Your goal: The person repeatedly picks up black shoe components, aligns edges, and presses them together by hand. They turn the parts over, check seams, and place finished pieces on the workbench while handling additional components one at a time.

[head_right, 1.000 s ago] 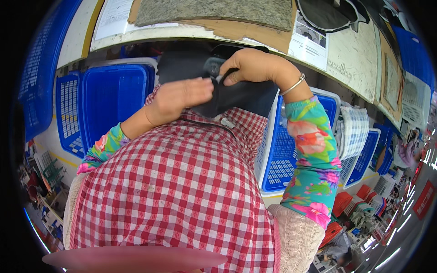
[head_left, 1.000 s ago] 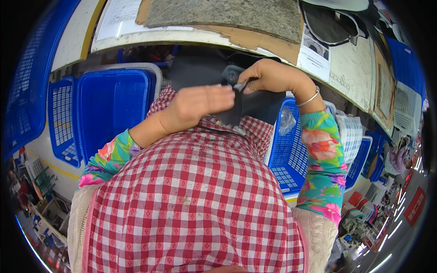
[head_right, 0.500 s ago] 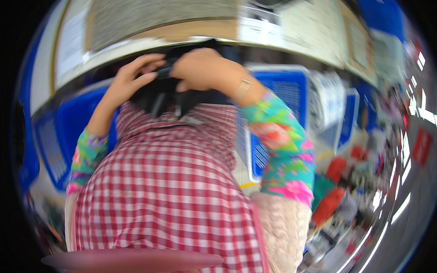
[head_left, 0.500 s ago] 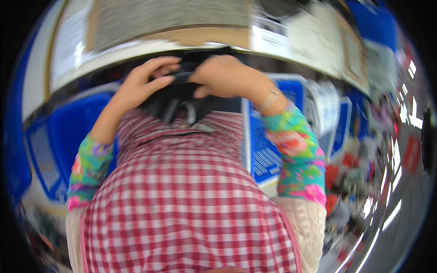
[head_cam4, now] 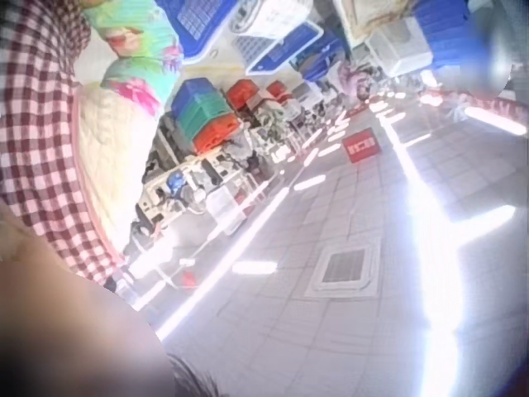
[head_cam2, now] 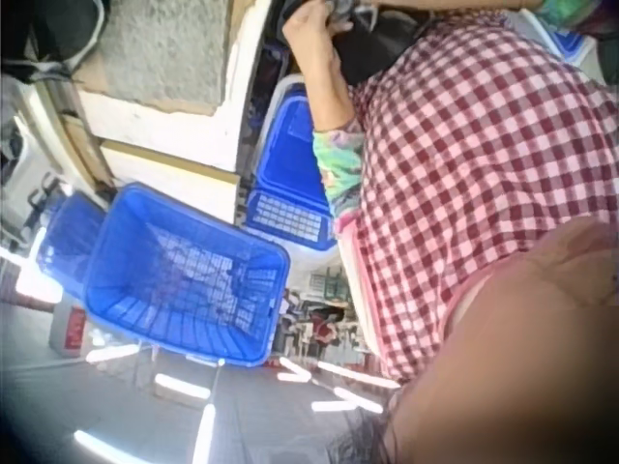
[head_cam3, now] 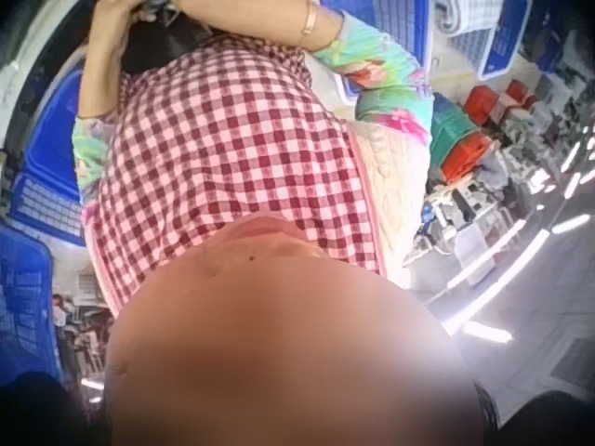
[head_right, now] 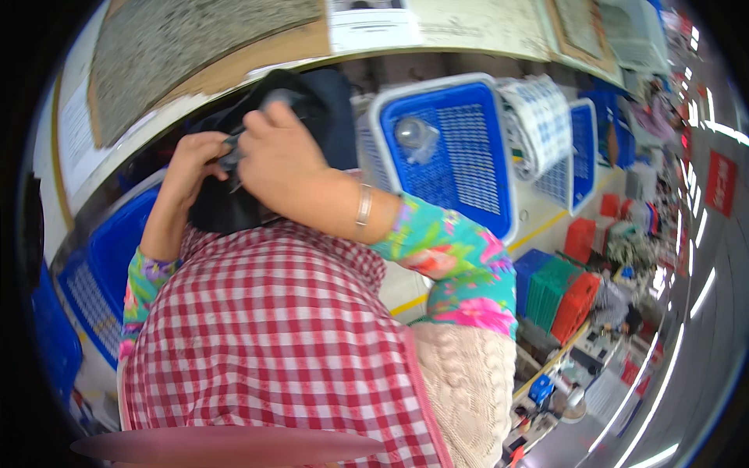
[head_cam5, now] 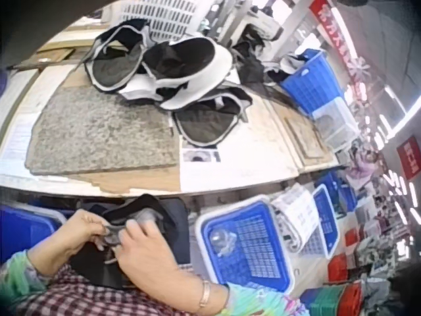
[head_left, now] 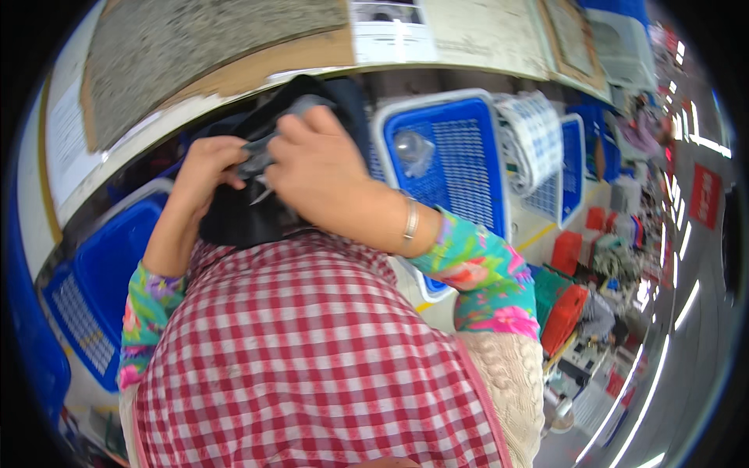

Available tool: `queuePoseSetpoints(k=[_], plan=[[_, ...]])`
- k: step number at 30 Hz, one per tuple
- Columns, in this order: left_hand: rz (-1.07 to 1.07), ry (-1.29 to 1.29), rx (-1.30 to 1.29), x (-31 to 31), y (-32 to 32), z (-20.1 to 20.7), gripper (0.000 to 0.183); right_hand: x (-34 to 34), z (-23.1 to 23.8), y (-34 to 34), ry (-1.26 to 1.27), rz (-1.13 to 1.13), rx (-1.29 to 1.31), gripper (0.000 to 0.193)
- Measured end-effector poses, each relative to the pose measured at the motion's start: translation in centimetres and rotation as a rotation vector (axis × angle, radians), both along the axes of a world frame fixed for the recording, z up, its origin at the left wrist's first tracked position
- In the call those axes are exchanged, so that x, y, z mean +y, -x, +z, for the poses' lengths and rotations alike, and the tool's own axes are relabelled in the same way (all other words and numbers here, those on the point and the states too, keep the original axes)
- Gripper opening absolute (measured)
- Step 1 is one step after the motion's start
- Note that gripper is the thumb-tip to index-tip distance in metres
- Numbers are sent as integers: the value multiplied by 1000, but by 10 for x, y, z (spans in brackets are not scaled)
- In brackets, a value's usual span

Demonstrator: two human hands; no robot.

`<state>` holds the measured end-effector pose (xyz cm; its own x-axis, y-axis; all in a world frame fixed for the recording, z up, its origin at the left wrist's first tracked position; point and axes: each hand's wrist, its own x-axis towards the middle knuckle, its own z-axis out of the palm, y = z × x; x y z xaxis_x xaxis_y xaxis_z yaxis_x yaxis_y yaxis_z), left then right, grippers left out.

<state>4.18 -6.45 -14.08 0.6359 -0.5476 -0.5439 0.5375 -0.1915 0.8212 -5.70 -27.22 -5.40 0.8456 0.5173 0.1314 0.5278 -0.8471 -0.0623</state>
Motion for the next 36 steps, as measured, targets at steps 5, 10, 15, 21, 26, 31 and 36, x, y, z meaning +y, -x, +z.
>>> queuePoseSetpoints(k=[5,10,15,21,26,31,36], plan=[[-49,126,53,2,3,18,22,-16,-11,0,-176,-27,-128,10],[-35,292,83,18,9,32,44,-38,-13,-8,-347,-25,33,37],[-31,111,-127,20,22,21,26,-30,-2,-18,-379,-12,119,33],[48,127,-50,14,27,28,23,-24,4,-26,-360,-47,184,21],[49,165,-23,13,28,30,23,-24,-4,-31,-342,-71,197,21],[48,186,-4,14,28,22,23,-23,-5,-35,-341,-69,212,21],[50,168,4,14,28,22,23,-23,-5,-37,-364,-86,227,21]])
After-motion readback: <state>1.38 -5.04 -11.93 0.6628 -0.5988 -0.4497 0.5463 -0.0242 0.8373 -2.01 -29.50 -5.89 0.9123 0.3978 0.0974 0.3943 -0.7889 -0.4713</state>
